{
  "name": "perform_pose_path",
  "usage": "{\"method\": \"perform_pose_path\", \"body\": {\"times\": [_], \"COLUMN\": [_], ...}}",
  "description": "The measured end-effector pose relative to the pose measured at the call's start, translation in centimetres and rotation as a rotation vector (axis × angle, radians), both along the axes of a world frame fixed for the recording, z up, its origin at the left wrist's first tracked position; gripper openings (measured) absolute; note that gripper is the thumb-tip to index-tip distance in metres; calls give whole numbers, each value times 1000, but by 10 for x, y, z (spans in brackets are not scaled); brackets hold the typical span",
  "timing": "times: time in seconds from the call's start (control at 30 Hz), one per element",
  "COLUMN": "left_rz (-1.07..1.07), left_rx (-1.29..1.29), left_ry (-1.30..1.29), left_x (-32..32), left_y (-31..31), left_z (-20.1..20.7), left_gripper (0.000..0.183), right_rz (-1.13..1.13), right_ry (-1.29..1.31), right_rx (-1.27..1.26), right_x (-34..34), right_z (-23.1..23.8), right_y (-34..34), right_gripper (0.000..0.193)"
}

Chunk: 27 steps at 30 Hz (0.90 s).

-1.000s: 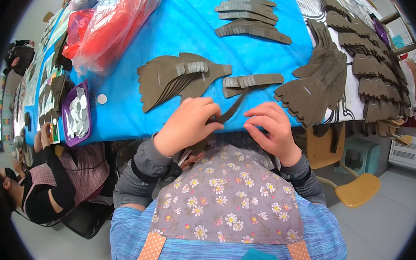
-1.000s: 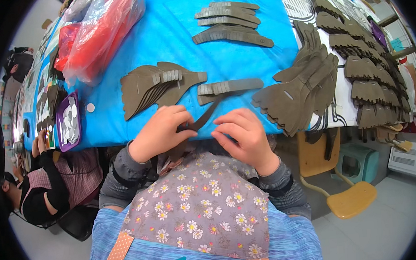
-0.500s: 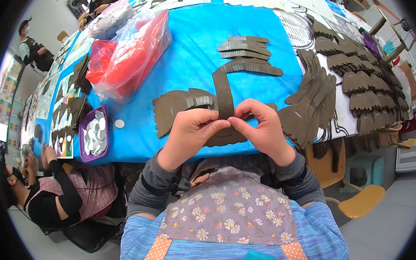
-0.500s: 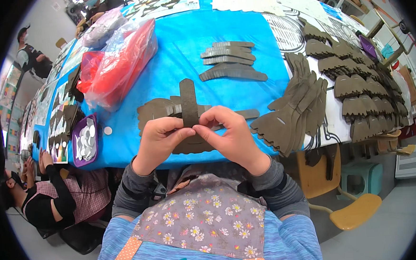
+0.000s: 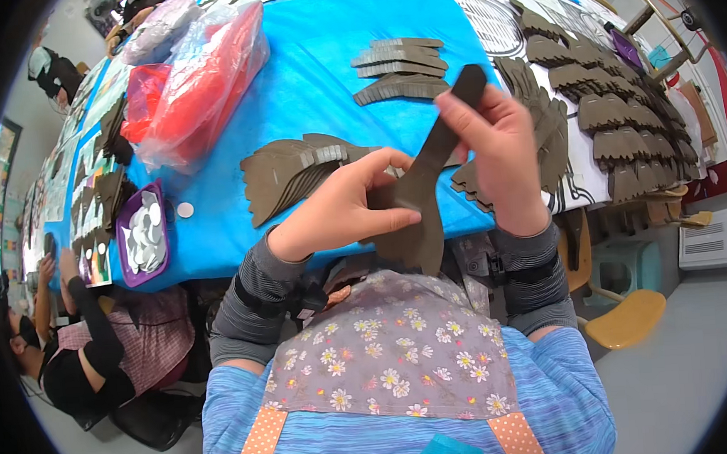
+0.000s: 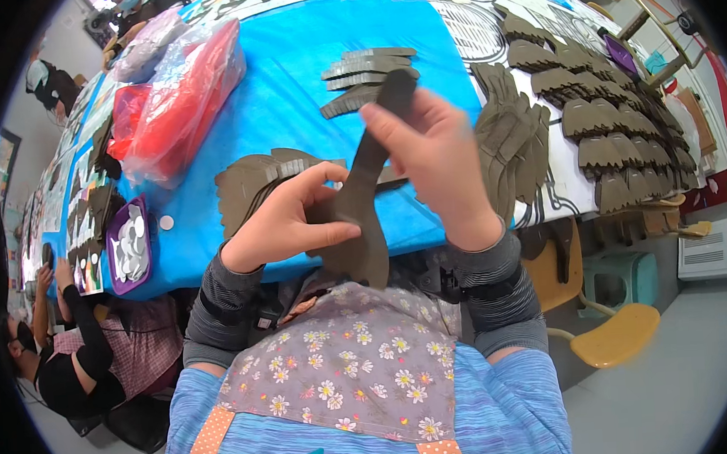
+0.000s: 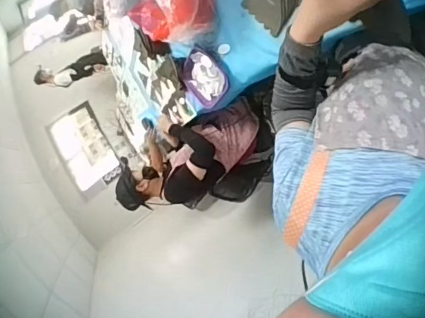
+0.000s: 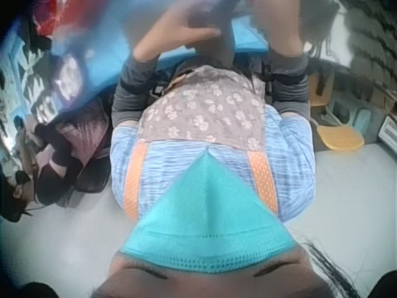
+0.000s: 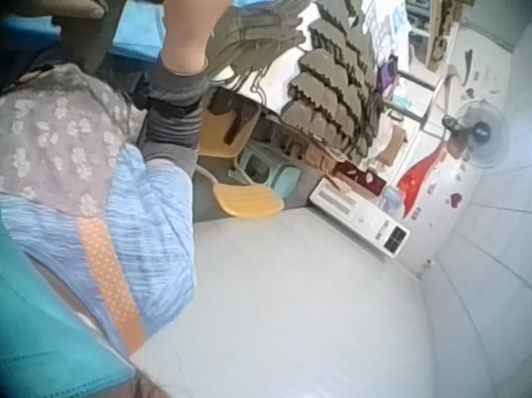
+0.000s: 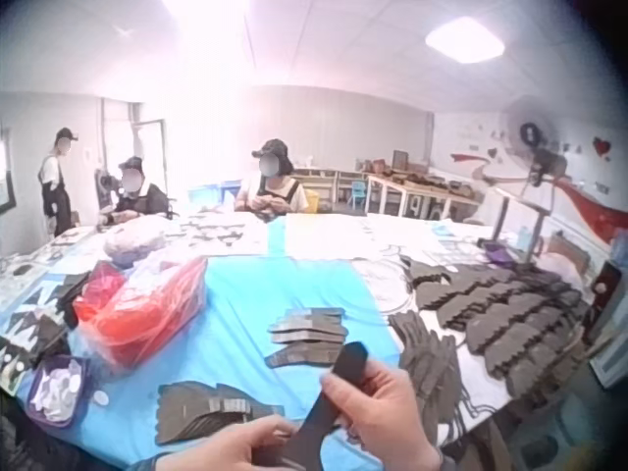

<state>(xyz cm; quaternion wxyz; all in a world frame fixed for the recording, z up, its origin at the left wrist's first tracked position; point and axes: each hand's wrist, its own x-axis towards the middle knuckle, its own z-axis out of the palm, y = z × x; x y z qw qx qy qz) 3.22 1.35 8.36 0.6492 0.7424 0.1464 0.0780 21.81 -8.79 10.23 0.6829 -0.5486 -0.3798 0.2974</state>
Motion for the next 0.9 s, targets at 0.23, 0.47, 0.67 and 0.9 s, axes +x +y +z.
{"method": "perform_pose_path", "body": {"times": [0.23, 0.47, 0.67, 0.9], "left_rz": [-54, 524, 470, 500], "left_rx": [-32, 863, 977, 951], "left_ry": [-69, 56, 160, 124], "left_x": [-8, -51, -66, -70], "left_y": [-5, 47, 73, 74], "left_z": [-29, -72, -77, -80], "left_gripper": [63, 45, 34, 33], "right_rz": [-263, -712, 8, 79], "right_ry": [-94, -1060, -1086, -1022], "right_rx": [-62, -230, -188, -191], "right_x": [52, 85, 44, 47], "right_z": [-9, -68, -105, -104], "right_y": [-41, -40, -12, -7], "right_gripper": [16, 30, 16, 14]}}
